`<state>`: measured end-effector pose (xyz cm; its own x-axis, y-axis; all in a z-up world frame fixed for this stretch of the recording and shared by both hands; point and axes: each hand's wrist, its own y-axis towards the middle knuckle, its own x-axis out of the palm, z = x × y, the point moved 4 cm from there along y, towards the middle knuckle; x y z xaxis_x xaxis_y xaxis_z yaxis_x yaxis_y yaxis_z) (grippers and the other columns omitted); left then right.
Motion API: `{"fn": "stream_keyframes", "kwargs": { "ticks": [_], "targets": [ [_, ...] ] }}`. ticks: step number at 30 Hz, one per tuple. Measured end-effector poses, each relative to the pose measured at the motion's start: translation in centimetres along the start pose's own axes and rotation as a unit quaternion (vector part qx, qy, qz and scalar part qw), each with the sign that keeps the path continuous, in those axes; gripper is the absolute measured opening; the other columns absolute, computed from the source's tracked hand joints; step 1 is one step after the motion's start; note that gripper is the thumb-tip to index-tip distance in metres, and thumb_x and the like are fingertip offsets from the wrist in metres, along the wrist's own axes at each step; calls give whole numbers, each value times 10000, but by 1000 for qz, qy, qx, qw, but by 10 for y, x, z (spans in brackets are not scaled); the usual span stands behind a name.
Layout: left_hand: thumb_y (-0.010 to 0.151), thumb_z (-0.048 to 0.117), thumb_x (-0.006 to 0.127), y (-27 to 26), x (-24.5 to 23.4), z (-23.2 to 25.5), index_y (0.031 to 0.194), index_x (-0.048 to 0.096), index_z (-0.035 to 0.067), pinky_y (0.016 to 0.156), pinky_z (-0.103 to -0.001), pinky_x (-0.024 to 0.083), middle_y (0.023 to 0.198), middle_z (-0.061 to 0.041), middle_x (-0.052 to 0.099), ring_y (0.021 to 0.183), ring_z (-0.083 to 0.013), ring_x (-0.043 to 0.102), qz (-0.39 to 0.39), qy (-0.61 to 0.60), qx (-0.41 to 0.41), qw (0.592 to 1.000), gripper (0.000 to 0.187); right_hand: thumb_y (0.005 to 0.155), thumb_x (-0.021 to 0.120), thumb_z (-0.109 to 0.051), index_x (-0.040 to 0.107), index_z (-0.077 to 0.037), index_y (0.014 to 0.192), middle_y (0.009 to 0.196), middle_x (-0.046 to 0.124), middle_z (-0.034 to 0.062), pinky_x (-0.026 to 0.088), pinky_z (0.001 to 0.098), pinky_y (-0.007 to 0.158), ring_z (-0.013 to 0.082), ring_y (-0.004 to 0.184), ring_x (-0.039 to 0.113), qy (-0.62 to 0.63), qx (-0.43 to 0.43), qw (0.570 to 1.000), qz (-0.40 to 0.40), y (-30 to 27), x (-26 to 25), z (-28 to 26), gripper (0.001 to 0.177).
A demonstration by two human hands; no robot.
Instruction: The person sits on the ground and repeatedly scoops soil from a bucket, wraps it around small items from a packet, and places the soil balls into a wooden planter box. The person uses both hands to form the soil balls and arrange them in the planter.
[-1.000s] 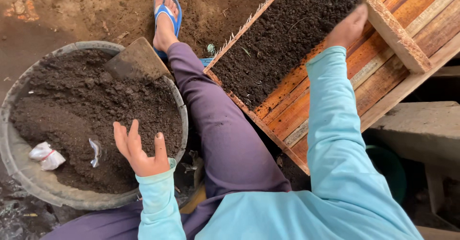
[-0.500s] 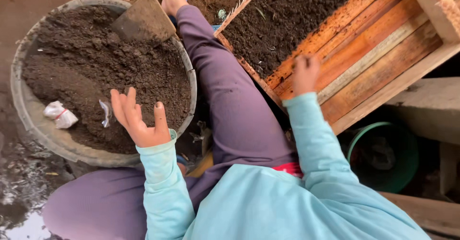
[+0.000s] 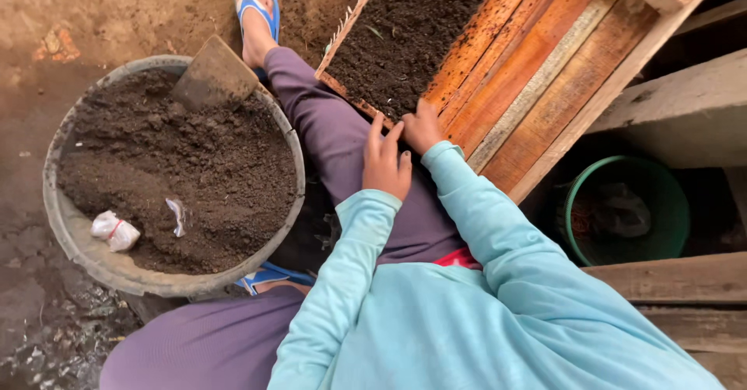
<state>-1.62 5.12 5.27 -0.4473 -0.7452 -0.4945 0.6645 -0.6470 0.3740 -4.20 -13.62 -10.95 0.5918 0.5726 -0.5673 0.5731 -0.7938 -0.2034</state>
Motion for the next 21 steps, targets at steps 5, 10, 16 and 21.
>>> {"fn": "stream_keyframes", "kwargs": {
  "ticks": [5, 10, 16, 21],
  "targets": [
    [1018, 28, 499, 5, 16, 6, 1536, 408, 96, 1157, -489, 479, 1636, -218, 243, 1486, -423, 355, -88, 119, -19, 989, 531, 1032, 612, -289, 209, -16, 1647, 1704, 146, 234, 126, 479, 1299, 353, 1594, 16, 129, 131, 983, -12, -13, -34, -30, 784],
    [1031, 59, 499, 4, 15, 11, 1521, 420, 89, 1161, -478, 469, 1625, -207, 260, 1484, -393, 358, -98, 145, -2, 985, 497, 933, 739, -310, 184, -13, 1641, 1639, 161, 256, 208, 555, 1271, 414, 1555, 135, 115, 129, 985, -15, 8, -35, -37, 947],
    [1039, 134, 493, 10, 24, 4, 1521, 416, 99, 1156, -466, 467, 1631, -187, 238, 1493, -377, 334, -120, 136, -11, 983, 490, 895, 706, -290, 124, -9, 1661, 1693, 119, 287, 129, 522, 1304, 398, 1587, 96, 145, 132, 981, 15, 16, -52, -80, 1002],
    [1032, 146, 493, 13, 26, 5, 1520, 420, 91, 1157, -459, 463, 1632, -192, 245, 1490, -374, 344, -130, 131, -32, 982, 496, 981, 676, -299, -18, -175, 1690, 1746, 19, 114, 140, 500, 1296, 275, 1609, 35, 231, 165, 958, 44, 53, -61, -63, 1000]
  ]
}}
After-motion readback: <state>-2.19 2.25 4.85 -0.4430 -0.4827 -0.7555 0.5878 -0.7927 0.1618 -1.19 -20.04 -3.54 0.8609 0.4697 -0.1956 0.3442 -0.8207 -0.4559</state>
